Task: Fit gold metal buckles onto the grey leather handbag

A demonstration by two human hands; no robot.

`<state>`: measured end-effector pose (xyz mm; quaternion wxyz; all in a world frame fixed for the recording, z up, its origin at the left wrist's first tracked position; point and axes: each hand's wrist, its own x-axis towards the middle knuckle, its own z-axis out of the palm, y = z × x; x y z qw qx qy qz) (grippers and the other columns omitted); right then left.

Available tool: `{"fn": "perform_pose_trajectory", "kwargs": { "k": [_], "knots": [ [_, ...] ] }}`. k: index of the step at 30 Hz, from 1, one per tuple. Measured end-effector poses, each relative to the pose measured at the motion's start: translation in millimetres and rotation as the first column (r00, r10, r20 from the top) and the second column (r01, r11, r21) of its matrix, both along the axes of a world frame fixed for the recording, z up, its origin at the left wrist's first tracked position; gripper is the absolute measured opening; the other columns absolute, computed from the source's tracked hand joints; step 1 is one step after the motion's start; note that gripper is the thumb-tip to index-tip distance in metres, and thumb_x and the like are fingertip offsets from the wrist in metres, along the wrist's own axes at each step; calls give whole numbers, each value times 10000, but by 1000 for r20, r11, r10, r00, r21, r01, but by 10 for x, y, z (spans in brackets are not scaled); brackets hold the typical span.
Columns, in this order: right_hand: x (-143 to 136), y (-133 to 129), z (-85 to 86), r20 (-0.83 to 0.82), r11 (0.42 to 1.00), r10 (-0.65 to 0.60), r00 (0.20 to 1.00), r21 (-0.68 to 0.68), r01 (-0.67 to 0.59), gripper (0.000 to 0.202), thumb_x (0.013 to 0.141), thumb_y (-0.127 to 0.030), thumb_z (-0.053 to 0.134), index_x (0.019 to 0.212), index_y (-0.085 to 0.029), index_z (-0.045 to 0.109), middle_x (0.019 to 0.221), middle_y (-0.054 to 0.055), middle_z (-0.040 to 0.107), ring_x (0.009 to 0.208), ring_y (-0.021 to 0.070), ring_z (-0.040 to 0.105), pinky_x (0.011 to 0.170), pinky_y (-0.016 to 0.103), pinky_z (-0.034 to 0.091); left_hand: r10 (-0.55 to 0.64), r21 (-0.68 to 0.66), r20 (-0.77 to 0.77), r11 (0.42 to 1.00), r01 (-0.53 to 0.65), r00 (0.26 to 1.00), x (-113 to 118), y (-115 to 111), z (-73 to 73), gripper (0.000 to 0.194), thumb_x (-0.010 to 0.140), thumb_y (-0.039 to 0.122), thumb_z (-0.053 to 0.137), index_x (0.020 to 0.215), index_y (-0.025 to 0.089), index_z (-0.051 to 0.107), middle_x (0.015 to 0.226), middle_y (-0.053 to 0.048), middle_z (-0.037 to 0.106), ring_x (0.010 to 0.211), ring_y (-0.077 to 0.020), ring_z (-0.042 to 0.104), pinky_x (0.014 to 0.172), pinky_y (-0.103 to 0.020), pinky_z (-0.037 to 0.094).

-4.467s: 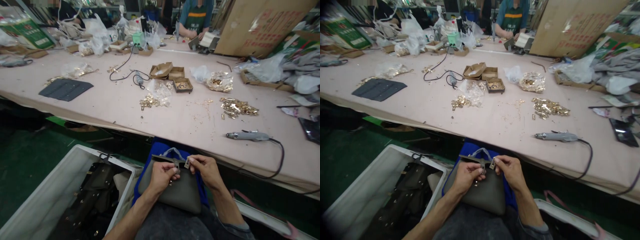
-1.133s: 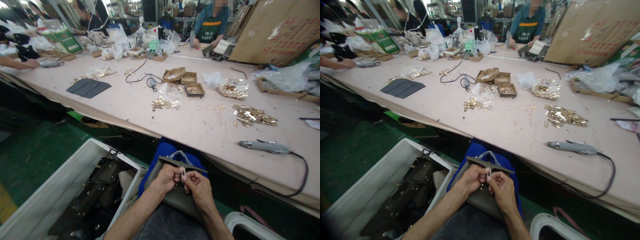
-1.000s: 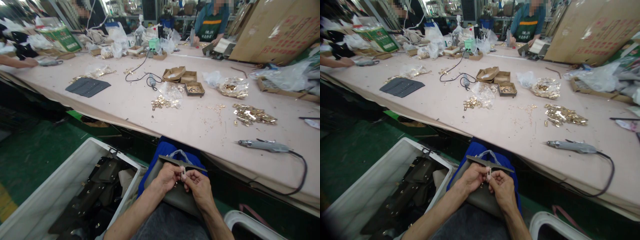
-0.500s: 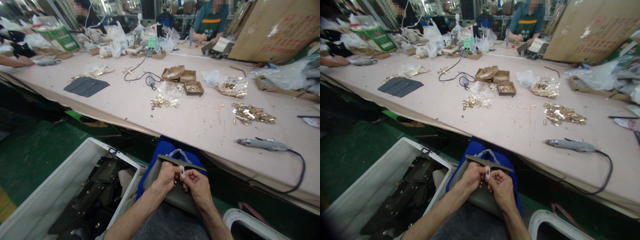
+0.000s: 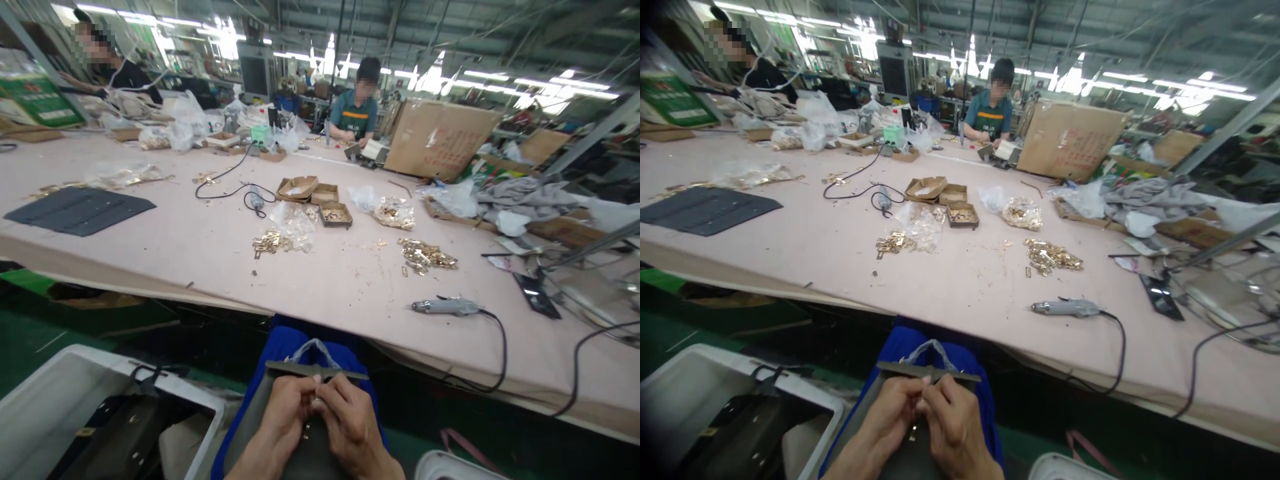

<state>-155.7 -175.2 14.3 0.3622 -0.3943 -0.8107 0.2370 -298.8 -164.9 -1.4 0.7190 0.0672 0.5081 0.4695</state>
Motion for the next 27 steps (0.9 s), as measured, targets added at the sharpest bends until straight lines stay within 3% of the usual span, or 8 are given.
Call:
{"fn": "perform_pose_trajectory", "kwargs": {
  "k": [4,7,9,12,15,19,23,27],
  "knots": [
    [-34,217,145,-32,993,-90,995,-73,88,265,1015,-206,458,809,-200,627,730,35,555,686,174,522,642,302,366,-5,78,-300,997,29,954,44,-112,67,423,677,525,815,661,128,672,537,-24,545,437,-120,451,407,-207,297],
    [-29,369,297,-83,967,-162,983,-210,141,285,1004,-275,519,748,-194,615,714,18,559,673,157,525,650,293,369,208,347,-651,937,42,730,84,-238,180,325,784,498,767,782,177,713,688,-74,651,583,-195,586,507,-255,454],
    [-13,440,374,-106,946,-165,981,-297,127,295,985,-307,568,722,-187,630,705,8,567,672,147,536,644,279,371,327,503,-707,855,122,628,95,-273,259,288,831,439,750,984,196,749,937,-127,720,738,-235,654,624,-286,530],
    [5,506,421,-154,892,-155,976,-447,71,302,958,-332,612,702,-177,654,702,1,598,672,138,554,618,252,375,187,504,-677,822,264,712,73,-211,293,376,885,422,716,1184,193,729,1040,-139,736,750,-238,685,651,-288,560],
    [0,562,383,-171,803,-189,967,-593,52,267,920,-352,651,731,-167,687,668,-9,613,608,122,534,567,231,366,-2,449,-600,827,339,800,37,-71,193,332,905,439,709,1085,166,766,755,-82,726,627,-209,668,577,-251,532],
    [-5,659,235,-160,745,-233,959,-664,70,321,915,-413,639,742,-153,712,632,-3,622,573,120,525,550,226,377,-66,382,-518,874,300,853,44,61,44,389,889,432,730,1084,96,754,561,-42,658,410,-133,543,414,-195,428],
    [14,737,22,-156,689,-285,946,-720,88,403,897,-509,647,726,-148,698,616,19,634,566,132,552,558,232,410,-68,404,-355,888,219,932,63,95,5,455,839,419,770,1117,61,738,842,-131,749,599,-199,712,567,-270,598],
    [9,765,-172,-244,593,-325,914,-805,-4,461,858,-594,682,739,-149,679,586,0,587,499,107,482,497,221,372,-71,378,-262,910,170,962,40,110,-24,483,820,433,784,1093,37,744,909,-166,750,609,-202,731,576,-268,615]
  ]
}}
